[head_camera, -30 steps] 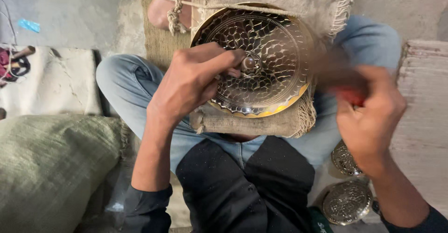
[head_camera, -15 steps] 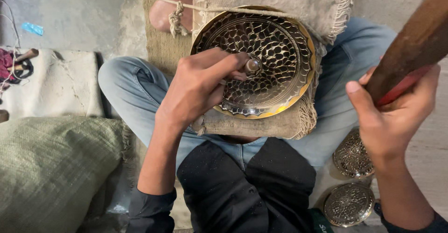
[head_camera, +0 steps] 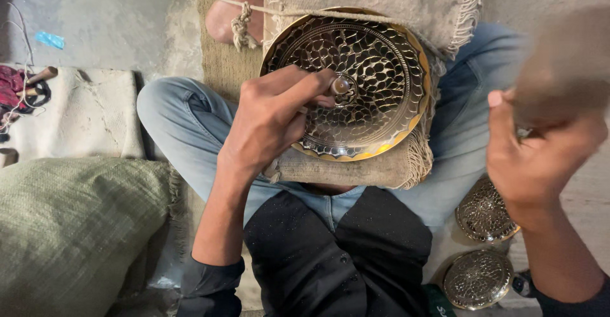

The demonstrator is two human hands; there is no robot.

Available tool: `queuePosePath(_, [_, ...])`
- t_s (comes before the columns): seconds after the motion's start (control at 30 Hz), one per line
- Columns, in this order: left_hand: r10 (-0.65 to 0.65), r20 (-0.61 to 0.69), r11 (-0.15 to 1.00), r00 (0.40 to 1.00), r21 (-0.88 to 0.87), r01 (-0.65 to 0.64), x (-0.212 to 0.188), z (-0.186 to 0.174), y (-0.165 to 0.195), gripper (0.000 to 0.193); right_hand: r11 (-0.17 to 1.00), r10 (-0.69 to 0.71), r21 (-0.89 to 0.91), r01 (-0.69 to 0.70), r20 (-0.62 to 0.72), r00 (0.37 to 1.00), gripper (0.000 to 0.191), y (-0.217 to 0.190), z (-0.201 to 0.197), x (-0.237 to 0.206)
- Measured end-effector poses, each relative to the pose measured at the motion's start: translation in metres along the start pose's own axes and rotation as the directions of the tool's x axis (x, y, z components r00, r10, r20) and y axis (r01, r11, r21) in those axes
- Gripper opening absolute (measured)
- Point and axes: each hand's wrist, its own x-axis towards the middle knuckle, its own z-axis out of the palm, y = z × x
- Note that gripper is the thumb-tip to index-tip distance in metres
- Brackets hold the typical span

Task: The person sits cross-legged on the floor with a decorative brass plate resting on a sandbag, holds a punch against the plate's embossed pattern, and repeatedly strikes the punch with a wooden mallet to work the design. Around 01:27 they lift and reposition the plate, retie the restraining cord, and resume hammering.

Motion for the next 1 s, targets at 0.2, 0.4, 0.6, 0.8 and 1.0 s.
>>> queuePosePath(0.2, [0.01, 0.017, 1.0, 1.0, -0.025, -0.009, 0.0, -0.002, 0.0, 0.052, 0.993, 0.113, 0.017, -0.114, 0.056, 0.992, 0.046, -0.013, 0.004, 0.012])
queuePosePath(0.4, [0.002, 0.02, 1.0, 1.0, -0.03, -0.001, 0.0, -0.002, -0.001, 0.052, 0.986, 0.143, 0.077, -0.149, 0.075, 0.987, 0.036, -0.016, 0.01, 0.013])
queuePosePath(0.6, [-0.003, 0.031, 0.998, 1.0, -0.059, 0.005, 0.002, -0.003, -0.002, 0.051, 0.98, 0.163, 0.115, -0.165, 0.027, 0.986, 0.036, -0.031, 0.008, 0.017])
queuePosePath(0.8, [0.006, 0.035, 0.997, 0.999, -0.082, -0.003, 0.003, -0.005, 0.001, 0.051, 0.972, 0.181, 0.147, -0.182, 0.02, 0.983, 0.041, -0.031, 0.008, 0.016])
queuePosePath(1.0, [0.002, 0.051, 0.997, 0.999, -0.075, 0.002, 0.003, -0.007, 0.0, 0.049, 0.957, 0.286, 0.049, -0.287, 0.02, 0.958, 0.037, -0.027, 0.01, 0.008])
